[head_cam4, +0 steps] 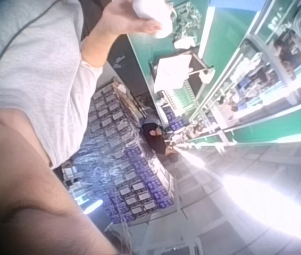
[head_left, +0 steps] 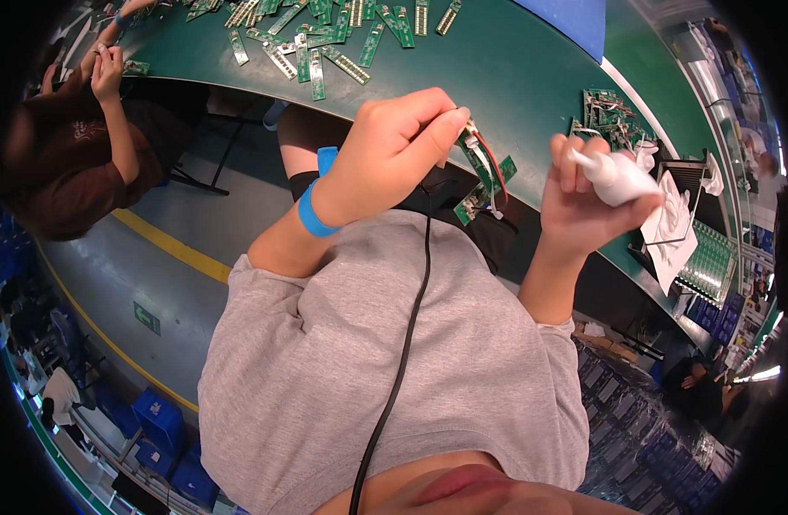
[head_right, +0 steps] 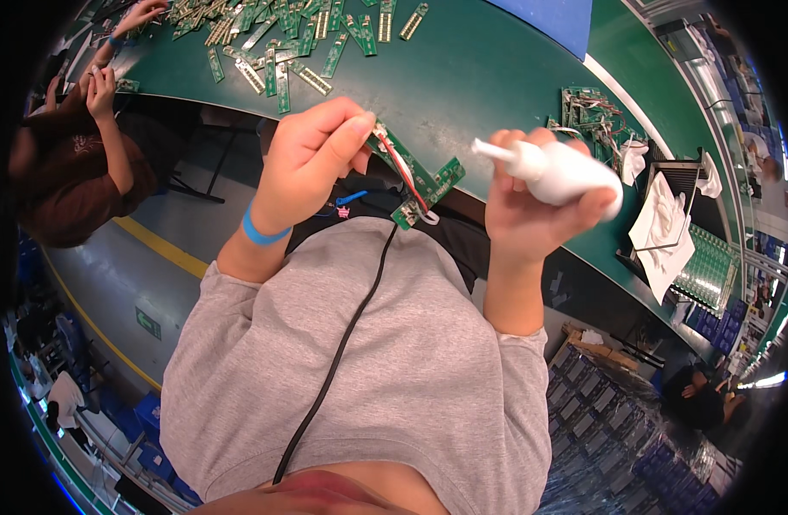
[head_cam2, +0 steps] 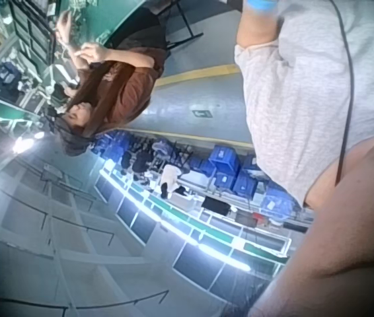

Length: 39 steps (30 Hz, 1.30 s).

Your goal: Assembling electronic components onto printed circuit boards and applying adhesive to secure them.

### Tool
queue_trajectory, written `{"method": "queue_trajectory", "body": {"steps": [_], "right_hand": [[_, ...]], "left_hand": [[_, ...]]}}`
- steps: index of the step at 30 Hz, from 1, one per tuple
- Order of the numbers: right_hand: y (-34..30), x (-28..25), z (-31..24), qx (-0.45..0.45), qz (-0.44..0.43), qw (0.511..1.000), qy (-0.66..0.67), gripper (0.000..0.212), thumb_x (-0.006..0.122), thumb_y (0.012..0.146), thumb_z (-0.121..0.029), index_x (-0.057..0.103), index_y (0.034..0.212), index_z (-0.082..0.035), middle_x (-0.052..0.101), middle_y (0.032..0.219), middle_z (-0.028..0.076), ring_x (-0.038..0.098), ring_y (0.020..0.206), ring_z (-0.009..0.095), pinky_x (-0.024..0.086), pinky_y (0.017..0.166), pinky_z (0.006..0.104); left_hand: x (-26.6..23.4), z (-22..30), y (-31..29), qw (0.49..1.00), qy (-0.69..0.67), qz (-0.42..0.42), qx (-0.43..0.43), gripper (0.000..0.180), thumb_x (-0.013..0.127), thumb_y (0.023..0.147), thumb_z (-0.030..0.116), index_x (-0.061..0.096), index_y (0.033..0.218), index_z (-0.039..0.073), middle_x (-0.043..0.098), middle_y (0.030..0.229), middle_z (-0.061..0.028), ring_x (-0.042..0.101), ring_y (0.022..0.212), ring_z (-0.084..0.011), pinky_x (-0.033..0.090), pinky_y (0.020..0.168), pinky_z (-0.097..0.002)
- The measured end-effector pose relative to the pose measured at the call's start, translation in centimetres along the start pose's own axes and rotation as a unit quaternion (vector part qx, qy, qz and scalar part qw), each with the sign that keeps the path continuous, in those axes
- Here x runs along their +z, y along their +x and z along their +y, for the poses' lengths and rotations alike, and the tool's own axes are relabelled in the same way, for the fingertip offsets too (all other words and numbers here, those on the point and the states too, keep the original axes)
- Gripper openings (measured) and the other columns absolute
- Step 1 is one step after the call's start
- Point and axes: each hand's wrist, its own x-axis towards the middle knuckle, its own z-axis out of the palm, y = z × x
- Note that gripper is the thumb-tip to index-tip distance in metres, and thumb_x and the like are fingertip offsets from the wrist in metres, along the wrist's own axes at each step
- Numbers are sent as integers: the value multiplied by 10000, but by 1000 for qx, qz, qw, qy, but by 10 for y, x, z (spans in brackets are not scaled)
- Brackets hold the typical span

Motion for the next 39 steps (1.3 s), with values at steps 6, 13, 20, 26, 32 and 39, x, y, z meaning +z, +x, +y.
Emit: {"method": "queue_trajectory", "body": {"steps": [6, 13, 20, 26, 32, 39], "right_hand": [[5, -2, 9, 235, -161, 952, 111, 570, 322, 777, -633, 479, 705, -90, 446, 567, 58, 453, 657, 223, 341, 778, 408], [-7, 2, 17, 273, -95, 956, 59, 518, 369, 782, -597, 402, 637, -101, 366, 514, 29, 409, 589, 186, 374, 771, 389], [2, -19, 24, 260, -21, 961, 96, 508, 402, 779, -580, 469, 774, -77, 555, 657, 84, 569, 650, 263, 477, 678, 369], [2, -5, 24, 206, 23, 978, -22, 505, 385, 784, -577, 388, 641, -92, 406, 546, 43, 380, 546, 170, 313, 872, 419], [-3, -8, 23, 171, 3, 985, -6, 501, 400, 769, -588, 406, 677, -95, 403, 556, 45, 402, 570, 183, 282, 915, 443], [-13, -27, 18, 94, -110, 987, -70, 462, 451, 773, -528, 427, 739, -68, 560, 678, 138, 561, 750, 292, 281, 922, 494]], "left_hand": [[-5, -7, 18, 994, -38, -44, -90, 242, 480, 837, 191, 519, 675, 16, 456, 498, 22, 379, 459, -34, 296, 413, -193], [-2, -36, 36, 980, -81, -71, -169, 300, 469, 838, 264, 548, 689, 16, 465, 501, 8, 392, 461, -36, 300, 411, -188], [5, -55, 16, 941, -165, -140, -261, 446, 408, 846, 444, 533, 836, 15, 488, 521, -14, 442, 424, -58, 330, 395, -157], [8, -69, -3, 837, -428, -162, -299, 190, 416, 873, 213, 448, 960, 48, 556, 627, -101, 520, 465, -121, 377, 393, -190], [6, -64, 5, 836, -429, -172, -297, 169, 487, 840, 167, 443, 936, 36, 587, 702, -137, 540, 466, -132, 366, 383, -181], [9, -46, 12, 969, -188, -60, -148, 131, 468, 842, 100, 452, 936, 11, 596, 719, -117, 570, 523, -124, 391, 417, -183]]}}
